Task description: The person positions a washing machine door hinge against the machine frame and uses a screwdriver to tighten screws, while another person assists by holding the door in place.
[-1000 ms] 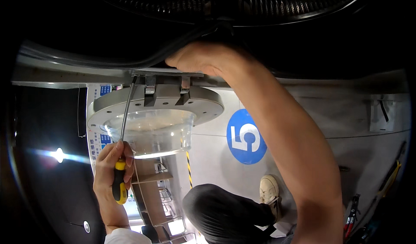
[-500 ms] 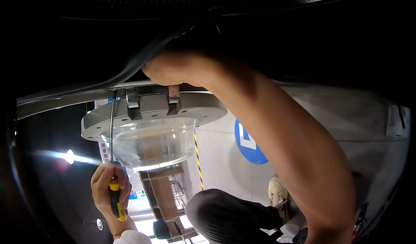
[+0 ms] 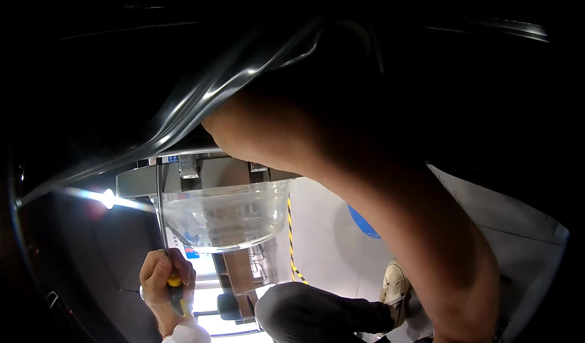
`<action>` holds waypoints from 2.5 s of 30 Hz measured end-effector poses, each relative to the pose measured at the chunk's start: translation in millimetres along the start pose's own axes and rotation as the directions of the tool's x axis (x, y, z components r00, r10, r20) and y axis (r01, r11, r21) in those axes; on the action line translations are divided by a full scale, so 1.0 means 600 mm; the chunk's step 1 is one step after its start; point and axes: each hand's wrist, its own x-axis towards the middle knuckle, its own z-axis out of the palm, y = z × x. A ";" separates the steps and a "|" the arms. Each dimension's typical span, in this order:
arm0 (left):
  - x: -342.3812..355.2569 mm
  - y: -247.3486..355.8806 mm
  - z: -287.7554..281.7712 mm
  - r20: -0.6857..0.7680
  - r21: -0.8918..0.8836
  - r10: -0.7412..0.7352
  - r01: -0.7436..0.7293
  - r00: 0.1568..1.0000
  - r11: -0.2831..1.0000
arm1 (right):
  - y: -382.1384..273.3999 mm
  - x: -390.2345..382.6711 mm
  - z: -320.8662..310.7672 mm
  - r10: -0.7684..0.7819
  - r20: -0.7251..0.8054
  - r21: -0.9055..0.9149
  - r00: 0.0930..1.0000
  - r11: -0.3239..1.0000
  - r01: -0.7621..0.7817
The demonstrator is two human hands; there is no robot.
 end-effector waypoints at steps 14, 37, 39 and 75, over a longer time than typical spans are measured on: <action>-0.033 -0.015 -0.043 0.002 -0.092 0.281 -0.280 0.960 0.956 | 0.014 0.015 0.000 -0.013 -0.039 0.066 0.999 0.998 0.016; 0.050 0.072 0.052 0.523 0.830 0.747 -0.446 0.412 -0.335 | 0.033 0.067 0.041 -0.033 -0.024 0.048 0.999 0.998 0.034; 0.073 0.120 0.096 0.579 0.758 0.777 -0.514 0.247 -0.401 | 0.009 0.022 -0.015 -0.038 -0.144 -0.041 0.989 0.999 0.033; 0.219 0.072 0.080 0.081 0.830 0.982 -0.557 0.170 0.028 | 0.074 0.074 0.033 -0.221 0.118 0.113 0.968 0.972 0.208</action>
